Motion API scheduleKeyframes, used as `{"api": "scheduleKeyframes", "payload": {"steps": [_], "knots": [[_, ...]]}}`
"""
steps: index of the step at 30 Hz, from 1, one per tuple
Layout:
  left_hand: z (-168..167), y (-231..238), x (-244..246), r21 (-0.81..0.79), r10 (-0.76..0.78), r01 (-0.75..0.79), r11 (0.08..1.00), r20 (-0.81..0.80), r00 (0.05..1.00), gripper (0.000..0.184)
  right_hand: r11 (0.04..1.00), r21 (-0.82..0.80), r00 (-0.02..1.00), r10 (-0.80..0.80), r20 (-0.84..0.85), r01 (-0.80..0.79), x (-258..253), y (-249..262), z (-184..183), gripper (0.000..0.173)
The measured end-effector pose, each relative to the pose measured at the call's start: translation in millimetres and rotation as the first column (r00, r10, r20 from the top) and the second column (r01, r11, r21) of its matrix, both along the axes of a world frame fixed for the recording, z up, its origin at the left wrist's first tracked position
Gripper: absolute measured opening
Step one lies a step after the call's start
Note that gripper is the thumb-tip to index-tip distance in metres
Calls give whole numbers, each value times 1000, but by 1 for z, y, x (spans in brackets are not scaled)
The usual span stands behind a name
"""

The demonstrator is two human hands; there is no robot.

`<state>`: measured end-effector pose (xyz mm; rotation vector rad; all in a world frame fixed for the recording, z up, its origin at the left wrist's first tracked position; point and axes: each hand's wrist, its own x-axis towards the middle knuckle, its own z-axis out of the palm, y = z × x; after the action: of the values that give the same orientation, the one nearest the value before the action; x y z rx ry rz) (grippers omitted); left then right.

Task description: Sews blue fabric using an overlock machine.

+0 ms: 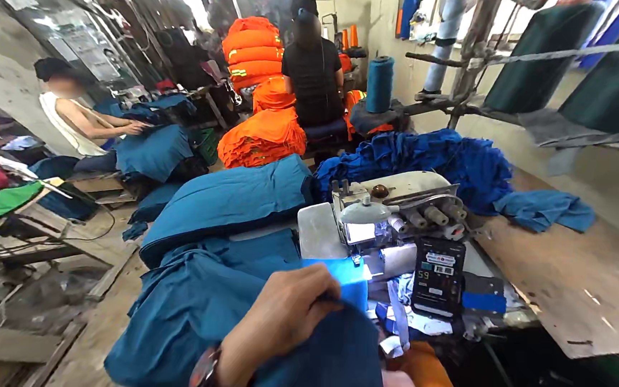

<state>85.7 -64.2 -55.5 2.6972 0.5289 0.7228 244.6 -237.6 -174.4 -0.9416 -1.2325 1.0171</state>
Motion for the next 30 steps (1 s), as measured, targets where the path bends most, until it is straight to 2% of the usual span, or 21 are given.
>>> {"api": "scheduleKeyframes", "payload": {"steps": [1,2,5,7,9,10,12,14,16,20,23,25,28,30], "knots": [[-12,10,10,19,70,-69,997,-37,997,16,994,-102,999,-45,-28,42,-1,5,-6,21],[-28,21,18,20,146,-145,989,-59,987,16,976,-205,995,-81,-56,68,-2,12,-15,31],[-60,40,33,-62,304,-308,949,-63,951,23,935,-332,976,-177,-130,125,-1,30,-36,53],[-66,39,36,-53,337,-338,940,-28,941,25,915,-377,963,-217,-162,143,-3,33,-40,61],[-64,37,36,-52,317,-321,945,-78,945,26,890,-431,958,-237,-160,148,-3,34,-46,67],[-59,38,35,-82,279,-294,952,-153,948,26,882,-449,960,-233,-158,141,-2,36,-49,65],[-45,43,30,-190,146,-206,960,-288,946,27,879,-466,968,-198,-153,106,2,40,-54,48],[-37,46,25,-240,44,-126,963,-324,945,33,875,-480,973,-165,-161,69,6,41,-58,36],[-37,47,25,-253,18,-105,962,-326,945,36,873,-486,973,-147,-177,44,11,40,-61,28],[-50,46,31,-158,133,-178,971,-259,957,22,900,-430,985,-131,-115,70,18,29,-61,16],[-60,42,38,-49,269,-280,959,-168,949,24,944,-291,986,-165,-10,155,25,17,-62,16],[-64,39,42,-11,326,-329,944,-104,940,24,947,-277,986,-164,19,163,29,11,-68,17],[-65,40,47,17,341,-341,940,-39,939,25,936,-315,987,-160,12,155,32,8,-72,17],[-61,42,44,10,278,-278,961,-22,960,22,931,-334,987,-158,2,150,34,8,-69,16]]}}
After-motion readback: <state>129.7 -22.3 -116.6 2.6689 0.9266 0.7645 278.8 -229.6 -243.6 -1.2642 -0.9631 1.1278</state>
